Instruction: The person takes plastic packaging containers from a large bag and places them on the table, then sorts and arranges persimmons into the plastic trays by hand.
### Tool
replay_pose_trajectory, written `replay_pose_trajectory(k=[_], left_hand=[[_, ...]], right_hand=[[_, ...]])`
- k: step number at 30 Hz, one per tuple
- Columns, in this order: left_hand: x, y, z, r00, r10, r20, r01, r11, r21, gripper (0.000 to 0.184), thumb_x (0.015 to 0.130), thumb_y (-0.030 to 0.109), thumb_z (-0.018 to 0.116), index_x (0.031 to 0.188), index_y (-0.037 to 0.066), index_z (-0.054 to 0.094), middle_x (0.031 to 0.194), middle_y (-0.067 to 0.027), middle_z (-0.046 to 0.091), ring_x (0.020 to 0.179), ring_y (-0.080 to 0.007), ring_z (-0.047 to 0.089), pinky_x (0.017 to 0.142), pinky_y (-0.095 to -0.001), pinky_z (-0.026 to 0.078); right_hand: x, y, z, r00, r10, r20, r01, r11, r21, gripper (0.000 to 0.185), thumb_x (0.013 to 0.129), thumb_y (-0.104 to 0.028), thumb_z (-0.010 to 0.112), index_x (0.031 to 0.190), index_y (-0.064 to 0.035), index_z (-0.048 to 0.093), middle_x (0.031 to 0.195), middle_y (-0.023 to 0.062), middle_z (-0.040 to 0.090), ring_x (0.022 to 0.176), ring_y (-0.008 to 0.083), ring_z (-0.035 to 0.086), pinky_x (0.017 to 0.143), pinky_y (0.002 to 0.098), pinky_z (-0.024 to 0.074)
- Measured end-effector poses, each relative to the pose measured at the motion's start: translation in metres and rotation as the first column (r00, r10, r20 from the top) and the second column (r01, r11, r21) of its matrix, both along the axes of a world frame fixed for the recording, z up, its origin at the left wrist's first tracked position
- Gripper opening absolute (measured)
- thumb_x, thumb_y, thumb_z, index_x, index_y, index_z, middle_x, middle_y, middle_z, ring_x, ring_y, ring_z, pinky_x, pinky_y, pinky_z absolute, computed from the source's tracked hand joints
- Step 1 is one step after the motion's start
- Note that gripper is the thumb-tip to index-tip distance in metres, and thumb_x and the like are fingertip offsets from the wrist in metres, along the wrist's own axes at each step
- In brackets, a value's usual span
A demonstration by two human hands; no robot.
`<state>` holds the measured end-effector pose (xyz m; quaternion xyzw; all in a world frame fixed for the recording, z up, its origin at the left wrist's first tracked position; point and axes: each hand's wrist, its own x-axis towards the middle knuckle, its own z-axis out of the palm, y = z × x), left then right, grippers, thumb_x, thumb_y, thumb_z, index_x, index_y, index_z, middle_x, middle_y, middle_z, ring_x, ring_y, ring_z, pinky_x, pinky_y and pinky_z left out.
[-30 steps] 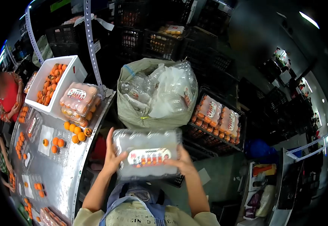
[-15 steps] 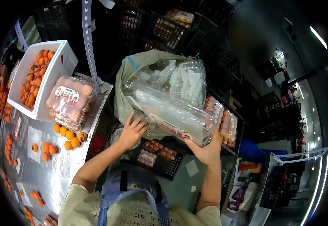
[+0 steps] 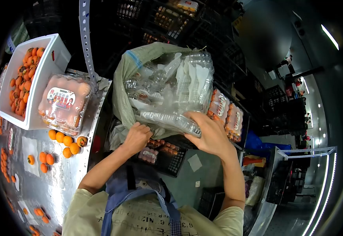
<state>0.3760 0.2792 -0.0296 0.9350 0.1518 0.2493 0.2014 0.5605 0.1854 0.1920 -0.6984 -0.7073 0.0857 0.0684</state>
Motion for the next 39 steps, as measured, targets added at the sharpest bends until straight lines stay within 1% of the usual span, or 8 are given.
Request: replay_pose_trajectory(k=[3, 14, 17, 20, 21, 27, 34, 39], left_hand=[[-0.002, -0.004, 0.002, 0.985, -0.001, 0.173, -0.006, 0.999, 0.039, 0.015, 0.059, 0.013, 0.063, 0.074, 0.009, 0.06, 0.073, -0.0021, 0.051, 0.076, -0.0187, 0.051, 0.074, -0.0322, 0.039], [-0.007, -0.016, 0.01, 0.972, 0.09, 0.215, -0.081, 0.995, -0.05, 0.029, 0.051, 0.008, 0.067, 0.08, 0.007, 0.063, 0.073, -0.0023, 0.049, 0.077, -0.0208, 0.05, 0.084, -0.0352, 0.041], [-0.005, -0.016, 0.007, 0.973, 0.105, 0.208, -0.091, 0.993, -0.078, 0.031, 0.05, 0.008, 0.067, 0.081, 0.007, 0.064, 0.073, -0.0025, 0.049, 0.077, -0.0216, 0.05, 0.084, -0.0356, 0.041], [-0.003, -0.017, 0.007, 0.977, 0.124, 0.174, -0.099, 0.985, -0.142, 0.031, 0.05, 0.007, 0.066, 0.081, 0.007, 0.065, 0.073, -0.0027, 0.049, 0.077, -0.0219, 0.049, 0.082, -0.0354, 0.041], [-0.003, -0.019, 0.007, 0.979, 0.131, 0.159, -0.103, 0.98, -0.169, 0.031, 0.05, 0.007, 0.066, 0.081, 0.007, 0.065, 0.073, -0.0028, 0.049, 0.077, -0.022, 0.049, 0.081, -0.0353, 0.041], [0.002, -0.013, 0.007, 0.975, 0.129, 0.183, -0.099, 0.981, -0.165, 0.031, 0.054, 0.005, 0.067, 0.084, 0.007, 0.066, 0.073, -0.0037, 0.05, 0.076, -0.0224, 0.05, 0.08, -0.0338, 0.04], [0.008, 0.016, 0.04, 0.948, 0.148, 0.28, -0.038, 0.932, -0.361, 0.022, 0.07, 0.002, 0.065, 0.092, 0.004, 0.065, 0.083, -0.0083, 0.059, 0.08, -0.0253, 0.057, 0.075, -0.0354, 0.046], [0.023, 0.074, 0.076, 0.817, 0.298, 0.493, -0.211, 0.951, -0.226, 0.02, 0.07, 0.0, 0.066, 0.089, 0.004, 0.065, 0.082, -0.012, 0.061, 0.072, -0.0264, 0.059, 0.065, -0.0319, 0.048]], right_hand=[[0.012, 0.011, 0.003, 0.997, 0.051, -0.064, -0.053, 0.998, -0.033, 0.053, 0.069, -0.019, 0.07, 0.116, -0.003, 0.052, 0.114, 0.0154, 0.058, 0.103, 0.0329, 0.056, 0.085, 0.039, 0.0449], [0.037, 0.071, 0.004, 0.968, 0.181, -0.171, -0.232, 0.905, -0.355, 0.052, 0.069, -0.019, 0.07, 0.116, -0.0082, 0.051, 0.106, 0.0166, 0.06, 0.093, 0.0366, 0.058, 0.078, 0.0426, 0.0452], [0.023, 0.071, -0.016, 0.961, 0.251, -0.118, -0.274, 0.927, -0.256, 0.052, 0.07, -0.016, 0.07, 0.117, -0.0065, 0.05, 0.11, 0.0157, 0.06, 0.094, 0.0346, 0.059, 0.078, 0.0396, 0.0465], [-0.003, 0.07, -0.023, 0.999, -0.021, 0.027, 0.028, 0.959, -0.282, 0.052, 0.07, -0.016, 0.069, 0.117, -0.0066, 0.049, 0.109, 0.0166, 0.06, 0.093, 0.0363, 0.059, 0.078, 0.0404, 0.0462], [0.0, 0.065, -0.036, 0.999, -0.011, 0.043, 0.019, 0.982, -0.19, 0.045, 0.074, -0.02, 0.063, 0.115, -0.0109, 0.047, 0.098, 0.0151, 0.06, 0.087, 0.0384, 0.059, 0.071, 0.0456, 0.0454], [0.04, 0.038, -0.029, 0.974, -0.035, -0.226, -0.007, 0.983, -0.182, 0.051, 0.069, -0.02, 0.07, 0.115, -0.0076, 0.052, 0.105, 0.0153, 0.06, 0.09, 0.035, 0.06, 0.079, 0.0403, 0.0471], [0.072, 0.011, 0.038, 0.73, -0.196, -0.655, 0.453, 0.856, 0.248, 0.076, 0.057, -0.024, 0.084, 0.117, 0.0047, 0.048, 0.103, 0.0114, 0.059, 0.096, 0.0204, 0.059, 0.085, 0.0318, 0.046], [0.075, 0.03, 0.057, 0.838, -0.14, -0.527, 0.466, 0.685, 0.56, 0.072, 0.061, -0.014, 0.083, 0.12, 0.0031, 0.046, 0.107, 0.0121, 0.057, 0.097, 0.0194, 0.057, 0.086, 0.031, 0.045]])
